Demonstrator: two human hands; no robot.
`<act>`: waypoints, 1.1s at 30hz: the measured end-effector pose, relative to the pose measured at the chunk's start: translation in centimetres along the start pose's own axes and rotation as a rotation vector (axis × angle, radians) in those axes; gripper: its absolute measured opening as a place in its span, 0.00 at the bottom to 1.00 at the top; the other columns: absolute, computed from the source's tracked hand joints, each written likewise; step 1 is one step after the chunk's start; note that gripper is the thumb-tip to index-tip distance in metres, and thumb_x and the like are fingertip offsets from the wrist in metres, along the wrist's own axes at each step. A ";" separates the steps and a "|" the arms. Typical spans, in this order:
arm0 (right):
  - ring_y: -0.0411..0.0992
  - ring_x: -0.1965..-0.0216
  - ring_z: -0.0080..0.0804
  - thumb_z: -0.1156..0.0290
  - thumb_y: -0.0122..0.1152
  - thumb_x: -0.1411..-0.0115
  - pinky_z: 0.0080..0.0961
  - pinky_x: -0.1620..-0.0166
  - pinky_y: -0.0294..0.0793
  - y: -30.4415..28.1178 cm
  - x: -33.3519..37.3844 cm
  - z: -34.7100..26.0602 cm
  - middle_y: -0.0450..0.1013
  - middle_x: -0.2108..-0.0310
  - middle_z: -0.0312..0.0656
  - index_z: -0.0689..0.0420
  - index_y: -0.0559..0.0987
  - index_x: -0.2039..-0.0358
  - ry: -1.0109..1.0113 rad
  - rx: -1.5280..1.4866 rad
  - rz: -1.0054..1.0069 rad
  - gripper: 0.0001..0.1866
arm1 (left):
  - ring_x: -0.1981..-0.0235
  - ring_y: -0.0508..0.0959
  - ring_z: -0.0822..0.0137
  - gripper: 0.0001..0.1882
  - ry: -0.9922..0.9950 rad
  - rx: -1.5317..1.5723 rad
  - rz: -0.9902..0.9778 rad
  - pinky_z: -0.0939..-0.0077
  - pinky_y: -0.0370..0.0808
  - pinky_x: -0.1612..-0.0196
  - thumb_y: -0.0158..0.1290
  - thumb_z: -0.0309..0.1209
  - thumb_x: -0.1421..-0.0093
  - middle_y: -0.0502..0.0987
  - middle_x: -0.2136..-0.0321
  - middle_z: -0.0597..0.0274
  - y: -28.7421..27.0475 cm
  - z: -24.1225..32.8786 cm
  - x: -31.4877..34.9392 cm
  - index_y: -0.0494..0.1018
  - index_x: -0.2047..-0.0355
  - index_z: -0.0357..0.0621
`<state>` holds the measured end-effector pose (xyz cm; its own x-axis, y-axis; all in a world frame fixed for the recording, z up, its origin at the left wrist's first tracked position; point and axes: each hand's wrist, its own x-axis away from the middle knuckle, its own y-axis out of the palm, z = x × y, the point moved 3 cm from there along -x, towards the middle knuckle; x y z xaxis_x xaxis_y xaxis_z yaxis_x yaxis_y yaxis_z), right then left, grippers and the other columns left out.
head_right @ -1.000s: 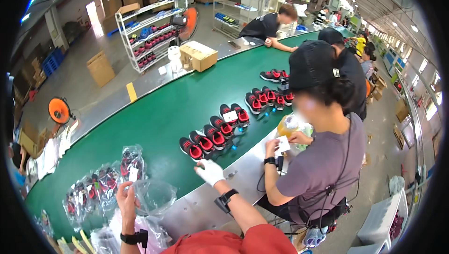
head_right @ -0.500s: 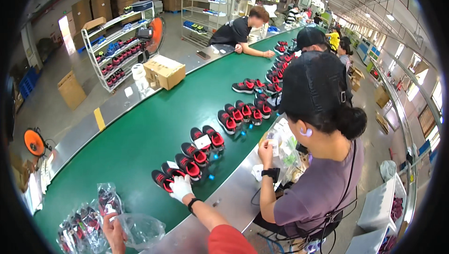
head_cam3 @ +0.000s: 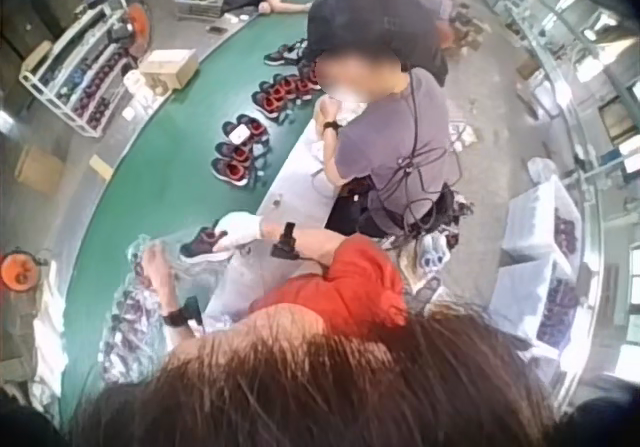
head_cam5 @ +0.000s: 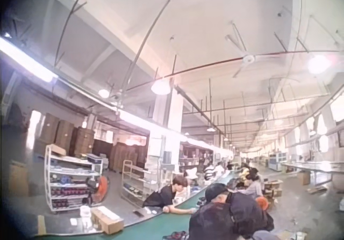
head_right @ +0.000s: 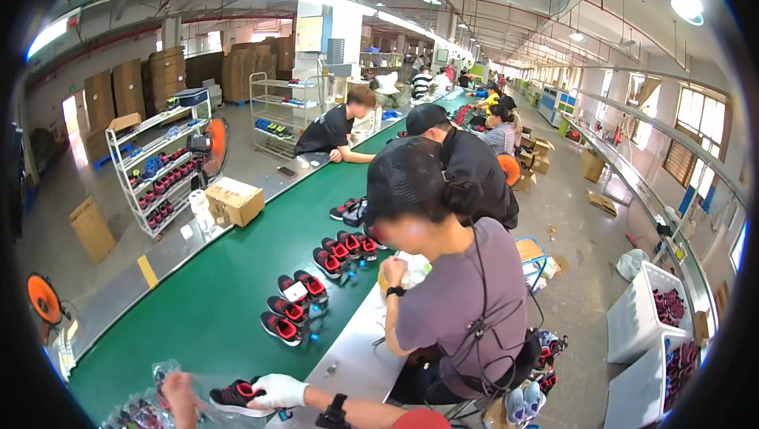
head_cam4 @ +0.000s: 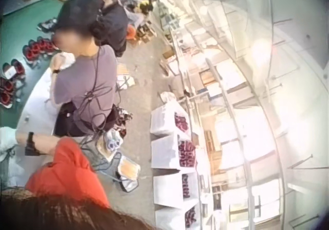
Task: The person places black and red sneakers into clear plastic bags on a green conveyor belt. They seal the bags and move them to a pile of packaged shoes.
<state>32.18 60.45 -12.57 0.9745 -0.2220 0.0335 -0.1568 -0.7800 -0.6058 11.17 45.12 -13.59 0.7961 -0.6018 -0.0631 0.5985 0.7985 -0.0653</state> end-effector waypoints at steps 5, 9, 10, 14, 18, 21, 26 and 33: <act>0.73 0.74 0.44 0.60 0.58 0.60 0.38 0.70 0.71 6.3 0.5 -0.2 0.73 0.78 0.47 0.56 0.76 0.78 -0.201 0.350 0.351 0.13 | 0.81 0.65 0.77 0.08 0.386 -0.316 -0.232 0.78 0.63 0.78 0.47 0.27 0.41 0.67 0.84 0.69 10.0 3.3 7.6 0.69 0.76 0.38; 0.71 0.78 0.43 0.65 0.59 0.66 0.38 0.73 0.68 3.5 2.0 -6.8 0.71 0.82 0.48 0.57 0.76 0.85 -0.278 0.763 -0.057 0.08 | 0.83 0.60 0.79 0.10 0.216 -0.119 0.101 0.78 0.59 0.82 0.48 0.25 0.41 0.62 0.85 0.72 6.0 3.7 1.2 0.67 0.80 0.38; 0.70 0.81 0.43 0.64 0.59 0.67 0.37 0.74 0.68 5.6 1.6 -5.6 0.69 0.86 0.44 0.55 0.76 0.89 -0.364 0.734 0.252 0.08 | 0.83 0.61 0.79 0.10 0.248 -0.137 -0.015 0.77 0.61 0.81 0.47 0.25 0.41 0.64 0.85 0.73 7.4 5.4 0.9 0.68 0.80 0.37; 0.71 0.74 0.43 0.61 0.60 0.62 0.39 0.71 0.69 3.5 4.2 -9.1 0.70 0.81 0.44 0.55 0.77 0.79 -0.650 0.512 -0.021 0.12 | 0.78 0.76 0.58 0.05 0.466 -0.606 -0.793 0.66 0.72 0.73 0.51 0.25 0.47 0.76 0.79 0.55 13.5 7.3 5.6 0.74 0.75 0.36; 0.72 0.73 0.45 0.57 0.59 0.57 0.41 0.69 0.70 6.8 1.9 -2.4 0.73 0.77 0.45 0.54 0.78 0.72 -0.409 0.341 0.109 0.15 | 0.84 0.75 0.61 0.05 0.367 -0.604 -0.661 0.66 0.70 0.77 0.52 0.28 0.47 0.74 0.84 0.54 9.1 11.4 9.6 0.75 0.71 0.42; 0.73 0.67 0.45 0.56 0.56 0.52 0.40 0.63 0.72 4.7 2.7 -3.1 0.73 0.70 0.49 0.55 0.77 0.67 0.051 0.462 0.108 0.17 | 0.75 0.74 0.57 0.10 0.159 -0.687 -0.495 0.66 0.71 0.68 0.47 0.28 0.40 0.75 0.69 0.47 4.0 7.6 11.1 0.72 0.60 0.37; 0.73 0.65 0.44 0.58 0.55 0.50 0.40 0.61 0.72 8.1 -1.5 1.1 0.73 0.67 0.48 0.52 0.77 0.64 0.009 0.351 0.135 0.16 | 0.78 0.74 0.61 0.07 0.546 -0.440 -0.529 0.67 0.71 0.70 0.49 0.27 0.42 0.75 0.79 0.49 12.6 4.0 15.9 0.73 0.65 0.40; 0.73 0.69 0.41 0.56 0.55 0.49 0.38 0.65 0.73 6.3 -10.8 -1.8 0.73 0.73 0.48 0.56 0.75 0.72 -0.191 0.339 0.299 0.15 | 0.75 0.72 0.69 0.15 0.203 -0.639 -0.346 0.74 0.70 0.72 0.53 0.27 0.46 0.73 0.74 0.54 7.3 9.6 10.9 0.71 0.57 0.40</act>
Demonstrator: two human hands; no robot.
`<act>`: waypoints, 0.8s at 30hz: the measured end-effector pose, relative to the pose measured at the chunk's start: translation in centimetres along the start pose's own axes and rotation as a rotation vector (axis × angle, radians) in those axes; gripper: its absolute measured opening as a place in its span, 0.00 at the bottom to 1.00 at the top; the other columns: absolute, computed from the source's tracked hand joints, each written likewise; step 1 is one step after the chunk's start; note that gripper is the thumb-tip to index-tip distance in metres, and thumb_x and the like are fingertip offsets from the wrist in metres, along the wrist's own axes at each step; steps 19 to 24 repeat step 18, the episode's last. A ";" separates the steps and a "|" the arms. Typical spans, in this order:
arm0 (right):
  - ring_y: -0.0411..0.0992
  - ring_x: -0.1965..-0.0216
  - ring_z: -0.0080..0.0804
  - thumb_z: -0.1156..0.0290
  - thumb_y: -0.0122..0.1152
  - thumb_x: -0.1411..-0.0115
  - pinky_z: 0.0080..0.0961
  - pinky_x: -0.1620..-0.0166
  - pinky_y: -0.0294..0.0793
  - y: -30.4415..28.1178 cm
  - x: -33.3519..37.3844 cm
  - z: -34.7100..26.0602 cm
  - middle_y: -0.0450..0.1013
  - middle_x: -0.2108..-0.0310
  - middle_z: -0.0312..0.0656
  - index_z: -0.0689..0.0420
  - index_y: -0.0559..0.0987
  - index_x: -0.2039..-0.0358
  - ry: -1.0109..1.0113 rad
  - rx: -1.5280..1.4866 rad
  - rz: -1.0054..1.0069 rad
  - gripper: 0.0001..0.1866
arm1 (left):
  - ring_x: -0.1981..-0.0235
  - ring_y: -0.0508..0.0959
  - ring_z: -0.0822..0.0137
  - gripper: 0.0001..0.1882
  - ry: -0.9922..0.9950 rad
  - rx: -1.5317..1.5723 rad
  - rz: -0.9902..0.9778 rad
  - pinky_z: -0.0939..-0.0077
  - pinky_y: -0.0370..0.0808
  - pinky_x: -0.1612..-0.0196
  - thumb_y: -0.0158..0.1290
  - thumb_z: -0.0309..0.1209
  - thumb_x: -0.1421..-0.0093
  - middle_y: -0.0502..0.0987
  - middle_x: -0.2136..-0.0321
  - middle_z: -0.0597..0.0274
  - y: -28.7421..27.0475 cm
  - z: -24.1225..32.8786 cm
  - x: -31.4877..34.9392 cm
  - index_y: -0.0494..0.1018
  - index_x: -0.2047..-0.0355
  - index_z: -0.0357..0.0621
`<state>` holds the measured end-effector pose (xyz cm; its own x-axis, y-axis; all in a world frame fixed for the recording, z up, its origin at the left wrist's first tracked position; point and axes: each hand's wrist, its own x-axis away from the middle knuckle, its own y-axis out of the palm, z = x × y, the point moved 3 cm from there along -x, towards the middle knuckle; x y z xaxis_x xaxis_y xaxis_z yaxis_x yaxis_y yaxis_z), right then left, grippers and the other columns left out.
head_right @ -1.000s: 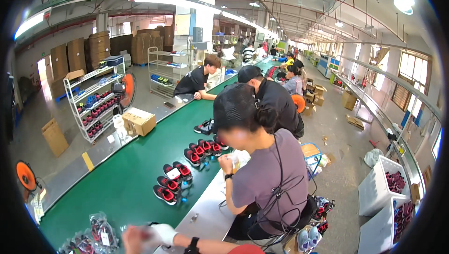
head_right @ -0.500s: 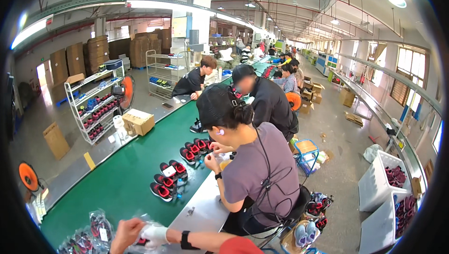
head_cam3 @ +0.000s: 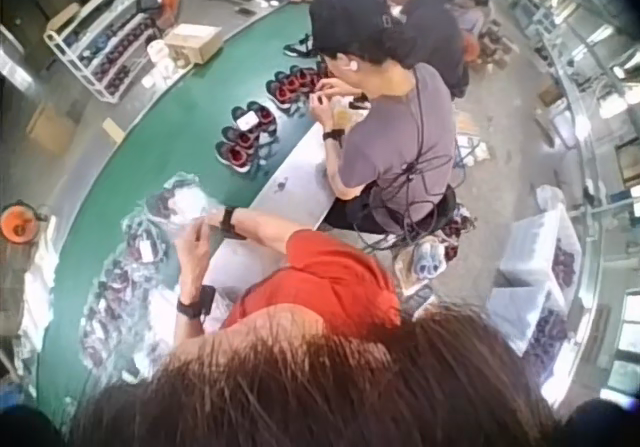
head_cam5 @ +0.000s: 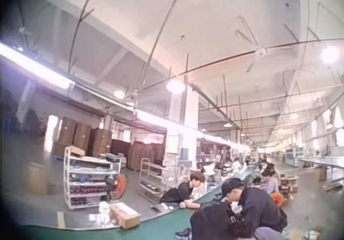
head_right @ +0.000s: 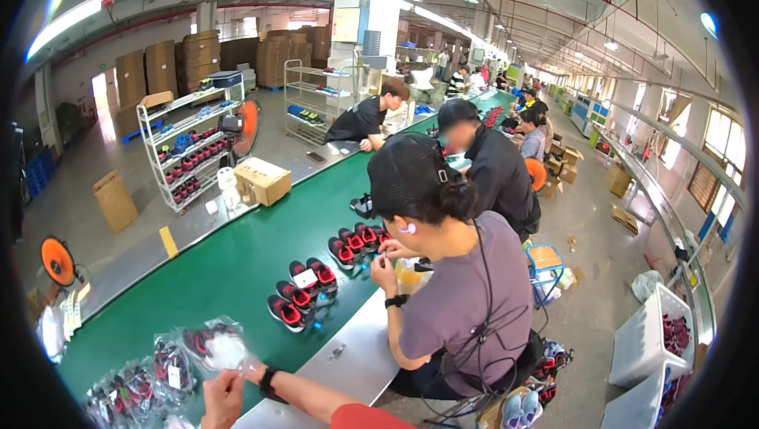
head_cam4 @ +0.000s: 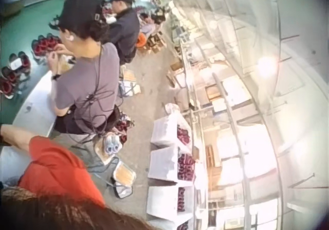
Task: The person places black and red sneakers into clear plastic bags on a green conveyor belt. They seal the bags and move them to a pile of packaged shoes.
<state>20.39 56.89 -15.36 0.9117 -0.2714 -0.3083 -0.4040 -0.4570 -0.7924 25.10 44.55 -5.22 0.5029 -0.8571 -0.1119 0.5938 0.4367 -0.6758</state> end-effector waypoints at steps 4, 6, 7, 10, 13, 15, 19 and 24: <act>0.74 0.70 0.45 0.54 0.55 0.51 0.42 0.71 0.72 -1.4 -5.9 -1.2 0.72 0.69 0.52 0.56 0.74 0.69 0.066 0.019 0.030 0.17 | 0.75 0.72 0.67 0.22 -0.153 0.002 0.174 0.72 0.69 0.72 0.55 0.27 0.48 0.71 0.75 0.54 -1.3 -0.1 -1.1 0.68 0.52 0.41; 0.73 0.70 0.47 0.55 0.54 0.50 0.42 0.68 0.72 1.1 -6.2 -2.0 0.72 0.67 0.52 0.57 0.74 0.68 -0.030 -0.064 0.137 0.17 | 0.77 0.72 0.66 0.31 -0.098 -0.202 0.376 0.72 0.70 0.72 0.58 0.24 0.55 0.70 0.78 0.60 -3.0 -1.7 0.4 0.64 0.48 0.41; 0.72 0.69 0.47 0.55 0.53 0.49 0.42 0.65 0.71 2.3 -5.8 -1.6 0.72 0.67 0.51 0.57 0.74 0.69 -0.124 -0.130 0.195 0.17 | 0.69 0.74 0.53 0.21 -0.139 -0.240 0.419 0.64 0.71 0.65 0.55 0.25 0.51 0.73 0.71 0.51 -3.7 -1.9 0.7 0.69 0.54 0.39; 0.73 0.67 0.44 0.63 0.49 0.50 0.40 0.63 0.72 2.0 -2.7 -1.8 0.74 0.71 0.49 0.56 0.78 0.71 -0.081 -0.075 -0.396 0.13 | 0.70 0.74 0.59 0.23 -0.345 -0.124 0.345 0.70 0.72 0.65 0.57 0.28 0.49 0.72 0.70 0.54 -5.4 -5.8 4.6 0.67 0.51 0.41; 0.74 0.61 0.45 0.59 0.49 0.44 0.33 0.57 0.72 5.7 5.9 2.7 0.75 0.64 0.49 0.58 0.77 0.62 0.052 -0.432 -0.696 0.18 | 0.76 0.76 0.65 0.15 -0.640 -0.102 0.468 0.74 0.72 0.71 0.56 0.28 0.46 0.75 0.78 0.58 -7.1 -5.6 10.7 0.72 0.58 0.41; 0.74 0.67 0.47 0.61 0.47 0.44 0.38 0.62 0.72 4.1 10.4 4.2 0.75 0.71 0.49 0.54 0.78 0.64 0.364 -0.544 -0.862 0.15 | 0.78 0.75 0.65 0.14 -0.765 -0.209 0.530 0.73 0.72 0.71 0.56 0.30 0.47 0.75 0.80 0.58 -7.9 -7.2 16.4 0.72 0.59 0.42; 0.74 0.57 0.38 0.58 0.49 0.46 0.29 0.49 0.70 5.9 14.0 7.9 0.75 0.62 0.54 0.54 0.80 0.67 0.223 -0.425 -0.896 0.16 | 0.77 0.76 0.64 0.15 -1.138 -0.149 0.578 0.71 0.73 0.71 0.57 0.34 0.47 0.75 0.81 0.57 -7.9 -9.8 24.7 0.73 0.60 0.41; 0.74 0.57 0.38 0.58 0.49 0.46 0.29 0.49 0.70 5.9 14.0 7.9 0.75 0.62 0.54 0.54 0.80 0.67 0.223 -0.425 -0.896 0.16 | 0.77 0.76 0.64 0.15 -1.138 -0.149 0.578 0.71 0.73 0.71 0.57 0.34 0.47 0.75 0.81 0.57 -7.9 -9.8 24.7 0.73 0.60 0.41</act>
